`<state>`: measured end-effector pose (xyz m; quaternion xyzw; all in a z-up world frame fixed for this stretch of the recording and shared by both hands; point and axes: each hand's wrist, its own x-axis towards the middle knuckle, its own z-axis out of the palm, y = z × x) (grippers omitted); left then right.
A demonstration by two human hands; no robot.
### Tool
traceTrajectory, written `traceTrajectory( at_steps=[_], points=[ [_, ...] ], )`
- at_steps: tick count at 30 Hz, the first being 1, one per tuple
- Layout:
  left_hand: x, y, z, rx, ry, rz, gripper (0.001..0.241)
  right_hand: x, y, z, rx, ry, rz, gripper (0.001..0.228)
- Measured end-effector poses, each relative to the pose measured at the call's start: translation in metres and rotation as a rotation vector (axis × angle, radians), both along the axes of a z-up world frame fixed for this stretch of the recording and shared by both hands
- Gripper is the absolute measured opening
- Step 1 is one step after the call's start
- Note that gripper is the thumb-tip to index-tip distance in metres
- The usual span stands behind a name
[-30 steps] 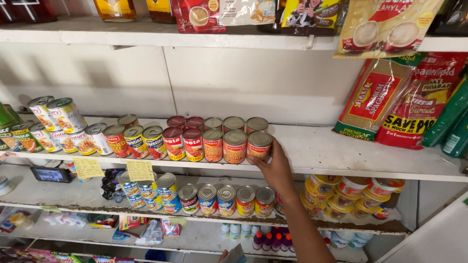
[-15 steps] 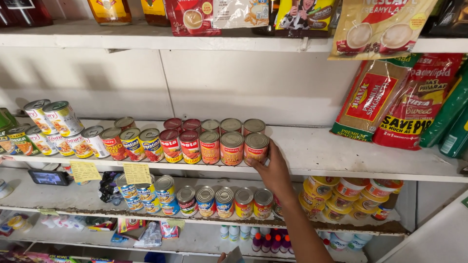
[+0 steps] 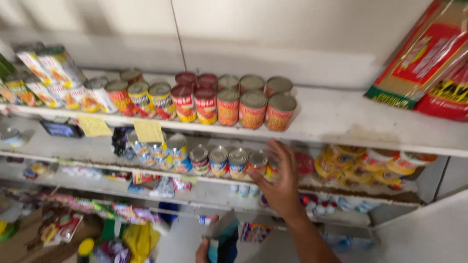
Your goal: Wiping dust off canned goods with a cloth and placing them neatly on a grocery store shelf.
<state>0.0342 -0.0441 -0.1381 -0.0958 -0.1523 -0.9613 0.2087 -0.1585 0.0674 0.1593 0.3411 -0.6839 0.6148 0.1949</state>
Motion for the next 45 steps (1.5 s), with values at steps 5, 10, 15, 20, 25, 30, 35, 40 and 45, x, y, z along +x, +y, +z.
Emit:
traceTrajectory(
  at_steps=[5,10,15,20,25,30,35,40,45],
  points=[
    [0.017,-0.009,0.16,0.015,-1.306,0.451,0.051,0.061,-0.024,-0.011,0.096,-0.205,0.324,0.079],
    [0.037,-0.037,0.21,-0.193,-0.885,0.321,0.071,0.096,-0.059,-0.023,0.222,-0.188,0.529,0.069],
    [0.071,-0.064,0.209,-0.098,-0.821,0.428,0.074,0.127,-0.098,-0.025,0.274,-0.249,0.664,0.063],
    [0.111,-0.083,0.204,-0.045,-0.812,0.554,0.076,0.158,-0.138,-0.039,0.29,-0.312,0.836,0.062],
    [0.149,-0.093,0.194,0.162,-0.692,0.792,0.078,0.193,-0.171,-0.05,0.199,-0.335,0.922,0.058],
    [0.183,-0.094,0.19,0.208,-0.657,0.908,0.078,0.219,-0.19,-0.046,0.265,-0.321,1.041,0.051],
    [0.199,-0.093,0.188,0.282,-0.584,1.049,0.078,0.236,-0.21,-0.048,0.312,-0.284,1.206,0.048],
    [0.209,-0.087,0.174,0.373,-0.488,1.137,0.081,0.244,-0.224,-0.05,0.386,-0.199,1.388,0.047],
    [0.192,-0.074,0.176,0.42,-0.423,1.3,0.08,0.239,-0.233,-0.056,0.486,-0.111,1.565,0.046]
  ],
)
